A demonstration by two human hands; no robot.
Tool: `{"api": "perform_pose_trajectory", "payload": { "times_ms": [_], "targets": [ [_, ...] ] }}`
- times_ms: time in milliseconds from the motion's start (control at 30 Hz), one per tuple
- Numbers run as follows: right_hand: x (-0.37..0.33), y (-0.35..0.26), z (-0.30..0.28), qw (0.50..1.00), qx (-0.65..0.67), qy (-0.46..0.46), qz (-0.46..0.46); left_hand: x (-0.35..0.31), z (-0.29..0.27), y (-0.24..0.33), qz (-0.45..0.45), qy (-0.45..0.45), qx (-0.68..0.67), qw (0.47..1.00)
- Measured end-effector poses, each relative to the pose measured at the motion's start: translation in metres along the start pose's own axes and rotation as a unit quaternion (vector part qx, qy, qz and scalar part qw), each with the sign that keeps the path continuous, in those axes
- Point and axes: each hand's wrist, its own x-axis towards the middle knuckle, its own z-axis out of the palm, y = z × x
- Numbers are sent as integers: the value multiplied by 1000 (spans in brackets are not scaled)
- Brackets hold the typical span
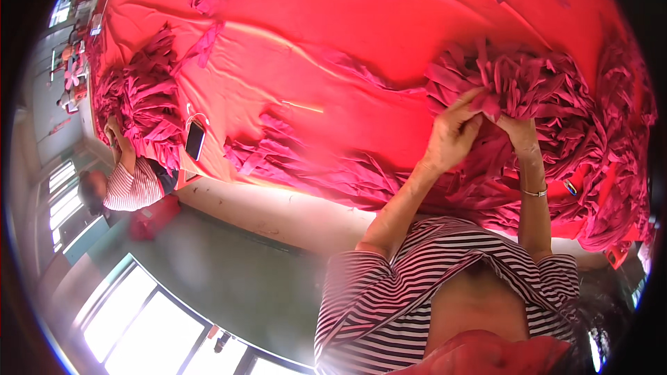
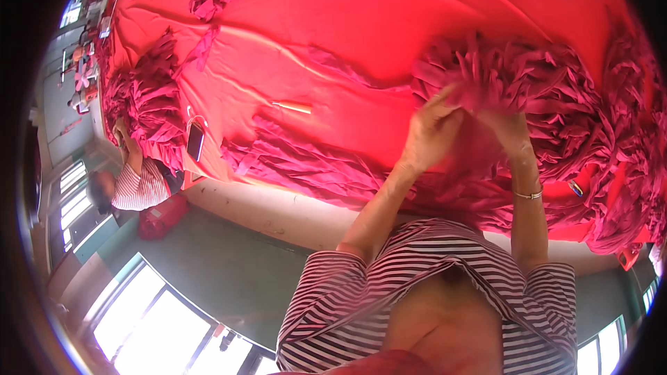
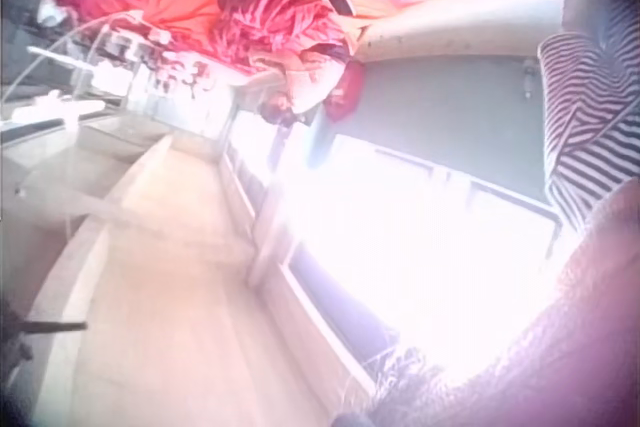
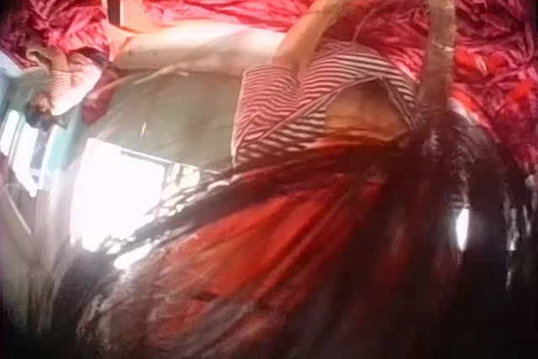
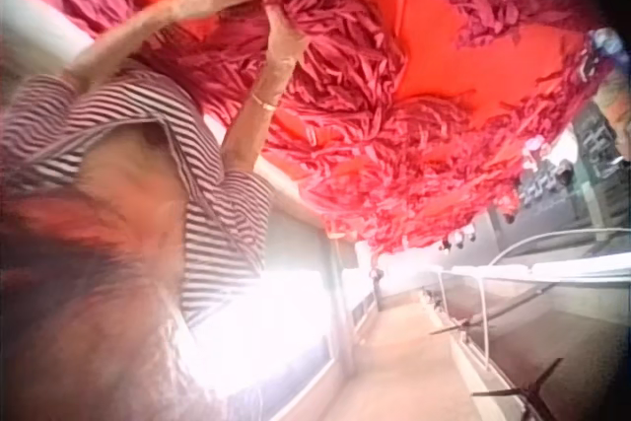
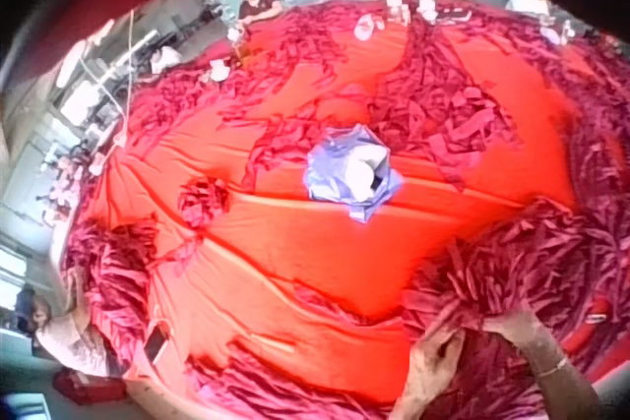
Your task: The person sorts through a large pile of magenta fabric strips on a table, picking up pieces and moving them aside. Another person is visible in the background performing a similar task. The camera is head-mounted and provides a first-person view of the hands working with the fabric.
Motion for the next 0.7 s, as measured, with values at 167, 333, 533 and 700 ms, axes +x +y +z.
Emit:
{"api": "perform_pose_trajectory", "payload": {
  "times_ms": [167,333,533,700],
  "targets": [
    [-12,13,6,986,52,144,-65,42,-126,-75,-74,384,291,873],
    [-33,-14,-3,979,51,180,-78,81,-169,-94,-203,359,376,830],
    [-78,27,-38,968,-157,160,-109,71,-178,-73,-110,281,-201,932],
    [-87,25,-66,996,-10,49,-77,66,-148,-36,-64,183,-74,978]
  ]
}}
